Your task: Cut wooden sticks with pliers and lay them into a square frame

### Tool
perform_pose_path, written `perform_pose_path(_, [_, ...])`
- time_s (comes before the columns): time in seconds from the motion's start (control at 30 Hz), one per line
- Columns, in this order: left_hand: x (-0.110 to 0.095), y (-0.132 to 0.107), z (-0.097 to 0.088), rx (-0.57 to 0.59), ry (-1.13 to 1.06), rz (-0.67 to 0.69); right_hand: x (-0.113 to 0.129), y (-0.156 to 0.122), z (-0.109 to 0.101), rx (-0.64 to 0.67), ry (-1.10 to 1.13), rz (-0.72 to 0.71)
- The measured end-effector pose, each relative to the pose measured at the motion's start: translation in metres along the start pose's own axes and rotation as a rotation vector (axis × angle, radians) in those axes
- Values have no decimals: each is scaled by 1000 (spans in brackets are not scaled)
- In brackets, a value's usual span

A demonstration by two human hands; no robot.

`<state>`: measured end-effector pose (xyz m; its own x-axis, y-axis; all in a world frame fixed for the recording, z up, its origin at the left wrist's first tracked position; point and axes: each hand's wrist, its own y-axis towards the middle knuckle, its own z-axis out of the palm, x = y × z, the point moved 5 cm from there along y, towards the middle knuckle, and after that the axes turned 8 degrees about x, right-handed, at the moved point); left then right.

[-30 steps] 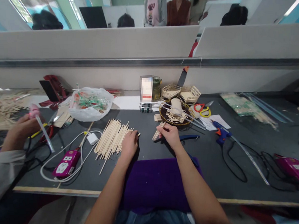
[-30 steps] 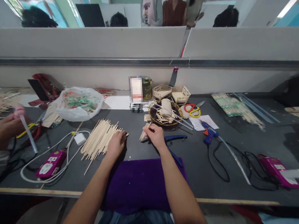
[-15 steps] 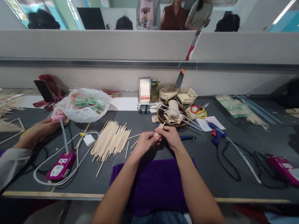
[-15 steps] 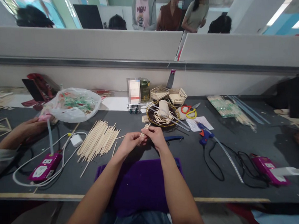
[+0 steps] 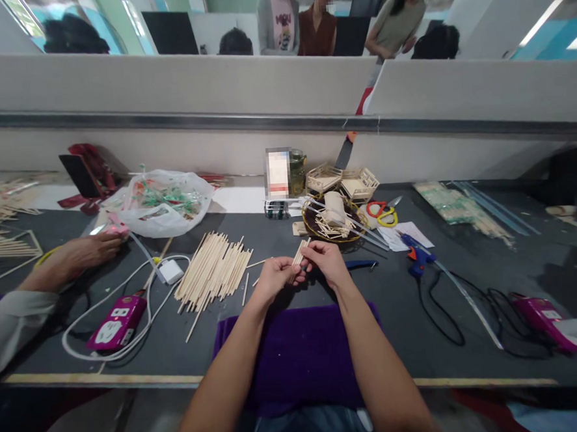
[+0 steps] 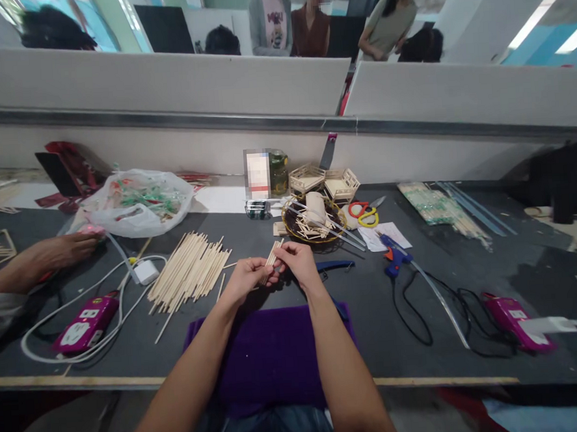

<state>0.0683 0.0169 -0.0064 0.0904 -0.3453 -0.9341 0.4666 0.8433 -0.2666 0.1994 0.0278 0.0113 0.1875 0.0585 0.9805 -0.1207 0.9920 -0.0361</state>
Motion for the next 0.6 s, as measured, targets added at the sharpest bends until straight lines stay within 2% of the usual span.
perform_pose_path(0.1, [-5, 0, -9, -46, 116, 51, 0, 1, -4, -64, 23, -10])
perform_pose_path(0.17, [-13, -5, -24, -140, 290, 75, 0, 1, -9, -123, 59, -29])
perform_pose_path(0.23, [-27, -17, -43, -297, 596, 105, 1, 1, -14, -167, 79, -45])
perform_pose_path(0.3, [-44, -34, -58, -486, 1001, 137, 1, 0, -17, -172, 74, -48])
perform_pose_path(0.33, [-49, -42, -62, -529, 1156, 113, 1, 0, -17, -166, 66, -46])
perform_pose_path(0.43, [-48, -55, -68, -514, 1425, -26, 1, 1, -16, -145, 49, -42])
perform_pose_path(0.5, [-43, -59, -70, -494, 1492, -100, 0, 1, -15, -137, 41, -38])
perform_pose_path(0.6, [-38, -61, -75, -527, 1530, -158, -1, 1, -14, -129, 35, -30])
